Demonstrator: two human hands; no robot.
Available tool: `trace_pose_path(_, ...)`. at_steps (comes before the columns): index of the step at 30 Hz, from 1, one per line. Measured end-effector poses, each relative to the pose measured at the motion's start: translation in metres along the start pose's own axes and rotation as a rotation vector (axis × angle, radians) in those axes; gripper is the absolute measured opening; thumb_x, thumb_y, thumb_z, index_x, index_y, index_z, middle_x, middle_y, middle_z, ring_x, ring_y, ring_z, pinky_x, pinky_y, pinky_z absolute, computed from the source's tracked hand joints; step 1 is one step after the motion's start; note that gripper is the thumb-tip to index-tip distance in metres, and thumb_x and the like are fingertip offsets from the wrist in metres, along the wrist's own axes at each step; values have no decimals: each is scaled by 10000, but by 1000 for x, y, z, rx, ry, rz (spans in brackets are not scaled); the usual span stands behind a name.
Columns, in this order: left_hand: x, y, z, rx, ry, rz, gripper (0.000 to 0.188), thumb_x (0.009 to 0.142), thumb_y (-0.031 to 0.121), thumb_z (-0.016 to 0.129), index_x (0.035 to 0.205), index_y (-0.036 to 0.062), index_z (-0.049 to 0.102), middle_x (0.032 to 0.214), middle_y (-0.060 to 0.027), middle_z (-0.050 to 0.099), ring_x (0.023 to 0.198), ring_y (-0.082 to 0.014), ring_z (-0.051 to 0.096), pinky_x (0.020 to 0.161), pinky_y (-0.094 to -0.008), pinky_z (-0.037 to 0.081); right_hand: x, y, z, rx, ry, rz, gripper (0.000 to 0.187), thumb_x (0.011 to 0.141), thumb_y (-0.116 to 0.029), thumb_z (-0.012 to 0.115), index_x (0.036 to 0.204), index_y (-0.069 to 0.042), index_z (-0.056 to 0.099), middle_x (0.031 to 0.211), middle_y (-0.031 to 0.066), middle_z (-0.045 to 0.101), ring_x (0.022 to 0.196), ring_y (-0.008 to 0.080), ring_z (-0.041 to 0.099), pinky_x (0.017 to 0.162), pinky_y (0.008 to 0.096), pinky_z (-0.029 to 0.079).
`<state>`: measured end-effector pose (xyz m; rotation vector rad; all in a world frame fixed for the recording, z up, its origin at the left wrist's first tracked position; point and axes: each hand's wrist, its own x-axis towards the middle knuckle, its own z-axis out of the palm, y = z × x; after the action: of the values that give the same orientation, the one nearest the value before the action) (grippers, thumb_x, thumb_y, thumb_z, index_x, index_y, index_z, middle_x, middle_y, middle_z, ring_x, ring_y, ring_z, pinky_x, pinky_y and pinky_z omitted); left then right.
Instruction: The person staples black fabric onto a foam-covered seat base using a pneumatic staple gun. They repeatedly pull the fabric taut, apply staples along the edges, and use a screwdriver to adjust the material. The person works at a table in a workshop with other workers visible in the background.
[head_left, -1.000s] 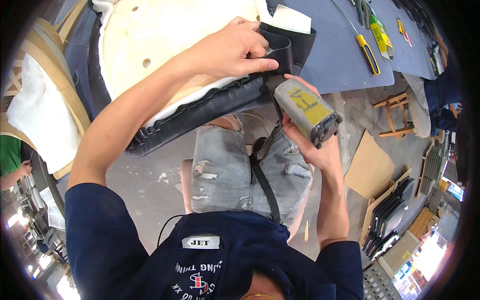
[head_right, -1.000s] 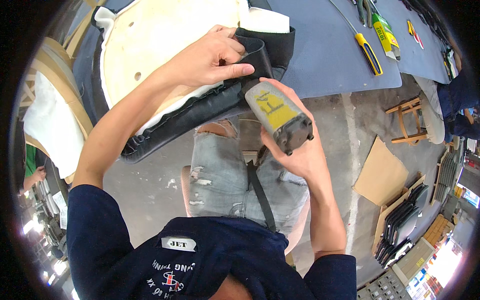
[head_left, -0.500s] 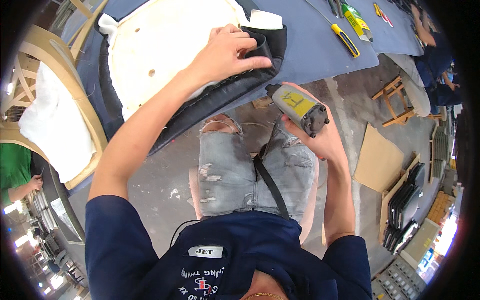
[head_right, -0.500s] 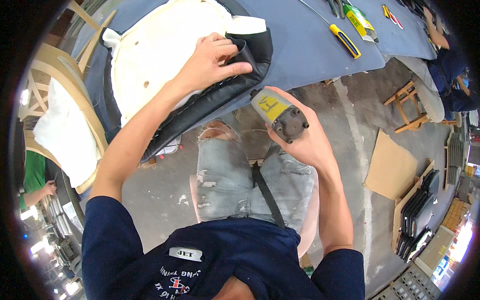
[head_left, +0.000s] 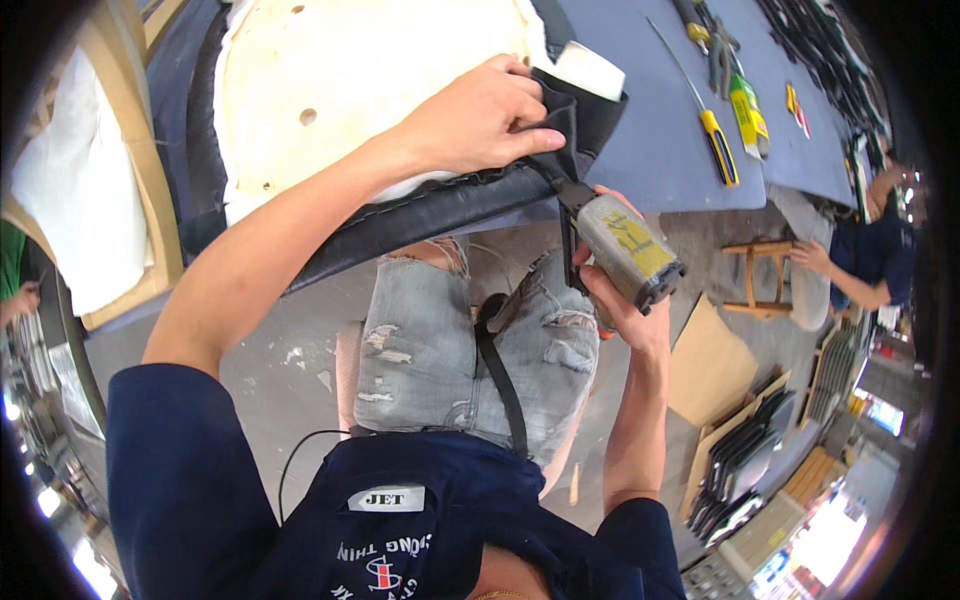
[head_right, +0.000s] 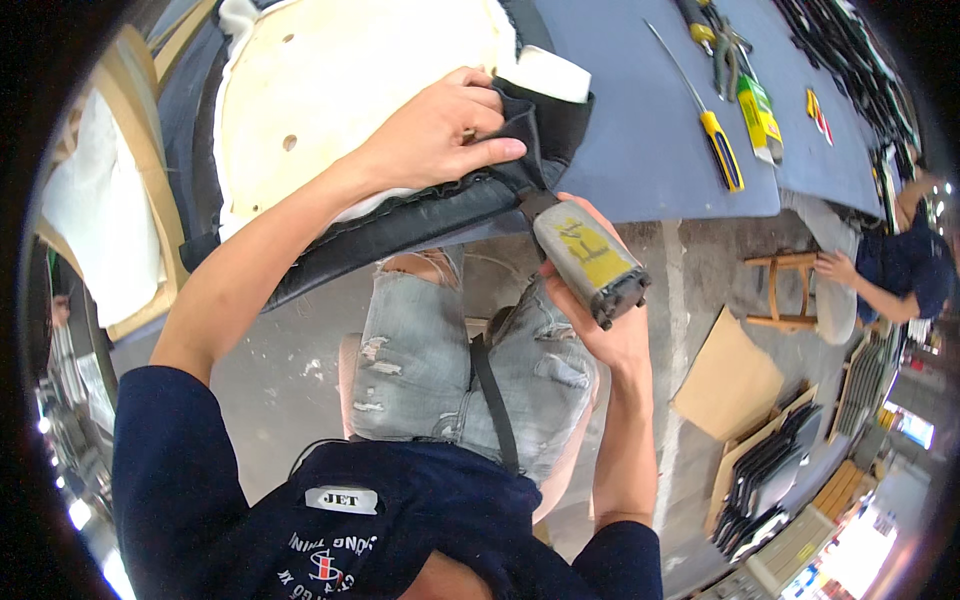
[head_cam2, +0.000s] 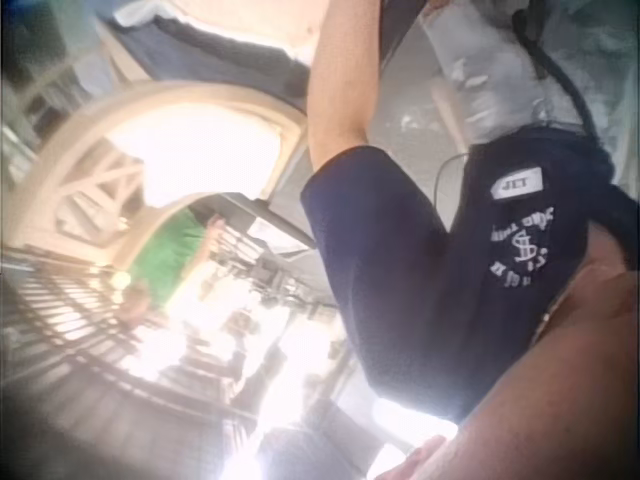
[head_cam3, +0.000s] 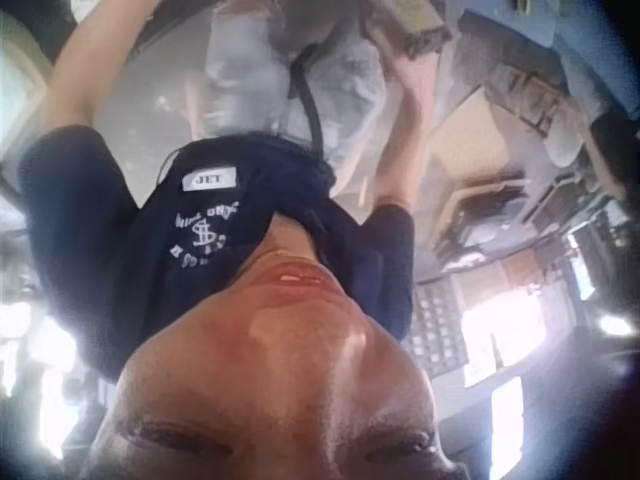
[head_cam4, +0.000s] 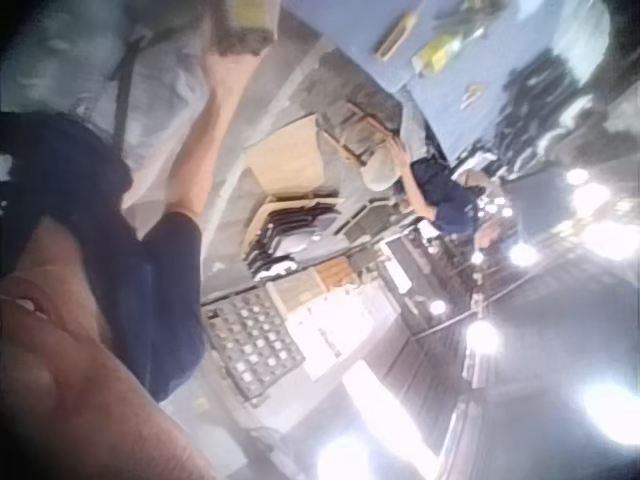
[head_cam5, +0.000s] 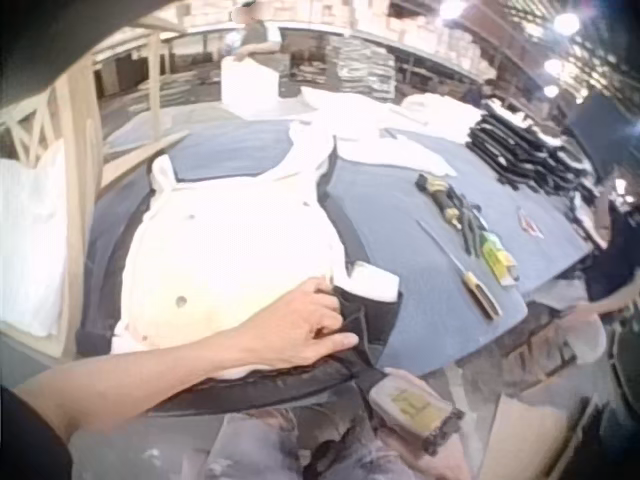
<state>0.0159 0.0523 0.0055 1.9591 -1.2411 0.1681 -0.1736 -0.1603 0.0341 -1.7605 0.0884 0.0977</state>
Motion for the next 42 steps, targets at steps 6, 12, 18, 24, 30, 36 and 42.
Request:
trace_pose_path(6, -3, -2, 0, 47, 13, -11, 512, 937, 371, 741, 635, 9, 539, 697, -107, 548, 1011, -376, 567, 934, -456, 472, 14, -17, 5, -44, -45, 91, 727, 806, 49, 664, 1501, -77, 492, 953, 20, 656, 885, 106, 615, 828, 269, 519)
trace_pose_path(12, -4, 0, -3, 73, -20, -28, 528, 943, 387, 731, 629, 16, 523, 707, -110, 552, 1035, -371, 564, 917, -451, 475, 21, -8, -2, 40, -134, 61, 742, 803, 62, 664, 1508, -81, 482, 957, 12, 648, 875, 103, 604, 831, 271, 509)
trace_pose_path(18, -1, -4, 0, 87, 5, -13, 545, 942, 395, 729, 616, 19, 508, 703, -111, 555, 1030, -366, 559, 895, -442, 477, 25, -6, -3, -32, -119, 20, 782, 789, 75, 662, 1528, -85, 463, 929, 10, 649, 884, 109, 605, 840, 280, 509)
trace_pose_path(24, -4, -4, -1, 58, 21, -22, 531, 942, 392, 734, 622, 18, 534, 698, -96, 558, 1009, -345, 555, 878, -431, 477, 27, -6, -5, 41, -166, 34, 794, 772, 75, 645, 1531, -63, 457, 938, 22, 661, 906, 122, 617, 847, 289, 509)
trace_pose_path(30, -3, -3, 5, 59, 53, -1, 524, 944, 396, 732, 627, 20, 553, 708, -92, 570, 1005, -331, 554, 871, -423, 479, 27, -5, -7, -51, -161, -8, 786, 768, 77, 601, 1527, -75, 468, 947, 29, 680, 901, 126, 625, 836, 295, 516)
trace_pose_path(36, -5, -2, 6, 65, 18, -41, 540, 944, 416, 729, 626, 20, 546, 706, -93, 571, 996, -335, 554, 869, -427, 477, 24, -22, -2, -48, -125, 131, 674, 814, -3, 662, 1471, -78, 532, 938, 20, 690, 882, 110, 625, 806, 279, 512)
trace_pose_path(42, 1, 1, -8, 41, 15, -92, 573, 993, 428, 676, 607, 27, 539, 656, -86, 547, 836, -272, 558, 791, -411, 483, 30, -24, -6, -306, -62, 219, 282, 824, -143, 730, 1071, -10, 705, 868, 15, 692, 793, 131, 629, 727, 300, 515)
